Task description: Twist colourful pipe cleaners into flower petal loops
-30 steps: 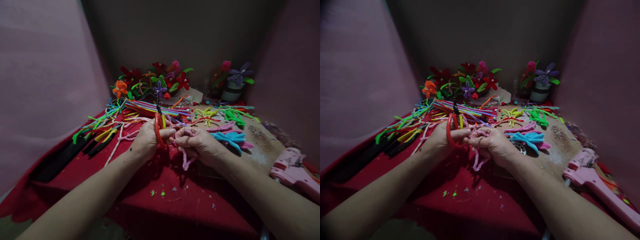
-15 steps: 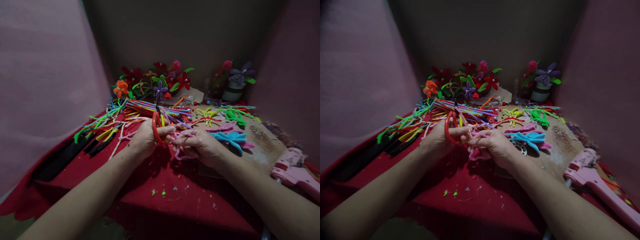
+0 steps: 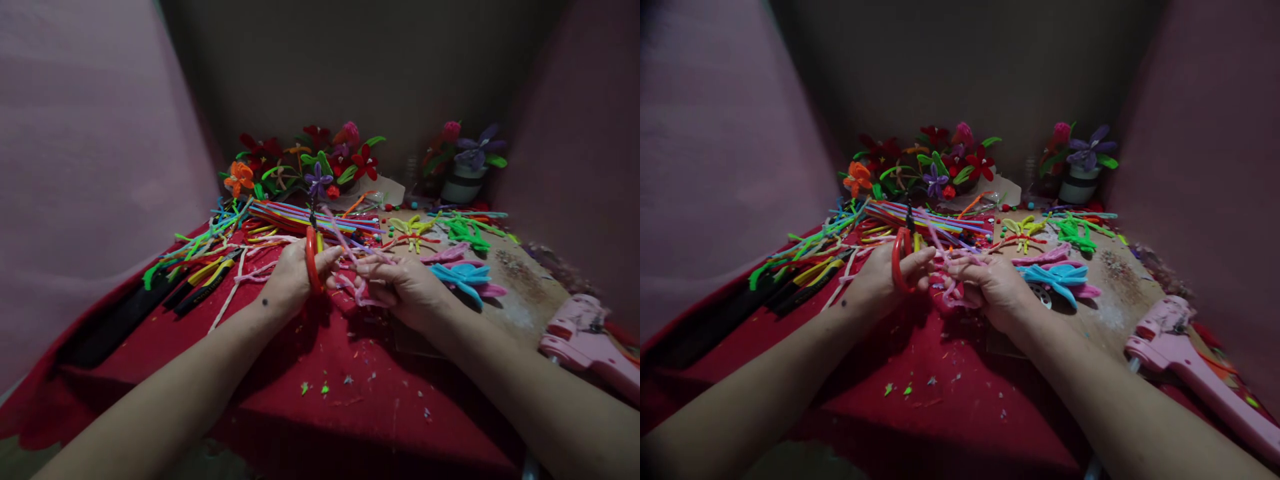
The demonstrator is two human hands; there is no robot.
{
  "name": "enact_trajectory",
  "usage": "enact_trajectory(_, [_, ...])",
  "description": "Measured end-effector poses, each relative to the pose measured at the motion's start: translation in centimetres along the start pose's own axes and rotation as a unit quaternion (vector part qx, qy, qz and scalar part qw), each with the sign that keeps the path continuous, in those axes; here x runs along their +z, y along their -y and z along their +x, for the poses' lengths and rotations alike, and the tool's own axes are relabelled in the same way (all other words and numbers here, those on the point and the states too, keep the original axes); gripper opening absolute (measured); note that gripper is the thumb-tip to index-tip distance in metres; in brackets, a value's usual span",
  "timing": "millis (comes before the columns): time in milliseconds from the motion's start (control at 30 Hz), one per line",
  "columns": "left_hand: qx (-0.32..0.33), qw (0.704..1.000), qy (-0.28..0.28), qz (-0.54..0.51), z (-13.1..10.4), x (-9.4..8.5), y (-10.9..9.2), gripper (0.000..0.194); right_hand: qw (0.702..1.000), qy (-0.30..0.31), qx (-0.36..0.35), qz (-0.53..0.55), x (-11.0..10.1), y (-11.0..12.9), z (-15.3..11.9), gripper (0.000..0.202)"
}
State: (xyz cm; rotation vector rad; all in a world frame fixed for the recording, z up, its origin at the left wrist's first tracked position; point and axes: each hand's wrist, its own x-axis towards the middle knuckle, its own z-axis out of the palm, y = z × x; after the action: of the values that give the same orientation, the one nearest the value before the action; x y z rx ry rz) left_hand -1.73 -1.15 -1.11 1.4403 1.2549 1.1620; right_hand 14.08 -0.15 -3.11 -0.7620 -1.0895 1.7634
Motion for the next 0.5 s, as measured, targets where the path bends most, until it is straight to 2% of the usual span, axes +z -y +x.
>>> enact_trajectory(67, [0.042,0.987,-0.041,0.147,-0.2,-0.1,0.1,0.013,0.999,-0.040,-0.031,0.020,-0.3,0.0,0.3,0.007])
enact_trajectory(100, [0.063,0.971,-0.049,0.225,-0.3,-0.2,0.2,0.009,0.997,-0.056,-0.044,0.027,-0.5,0.1,0.4,0.008])
enact_trajectory(167, [0.094,0.918,-0.031,0.383,-0.3,-0.1,0.8,0.008,0.994,-0.077,-0.062,0.036,-0.8,0.2,0.6,0.009])
enact_trajectory(233, [0.100,0.855,0.012,0.508,-0.4,0.0,1.2,0.011,0.991,-0.099,-0.076,0.042,-0.9,0.4,0.8,0.006])
enact_trajectory(333, [0.088,0.788,0.059,0.607,-0.6,0.2,1.3,0.013,0.984,-0.137,-0.099,0.048,-0.8,0.7,0.8,0.003])
enact_trajectory(400, [0.084,0.764,0.073,0.636,-0.7,0.3,1.1,0.016,0.980,-0.156,-0.115,0.051,-0.7,0.9,0.9,0.002])
enact_trajectory(500, [0.079,0.747,0.084,0.654,-0.9,0.4,0.9,0.019,0.977,-0.161,-0.130,0.050,-0.7,1.0,0.9,0.004])
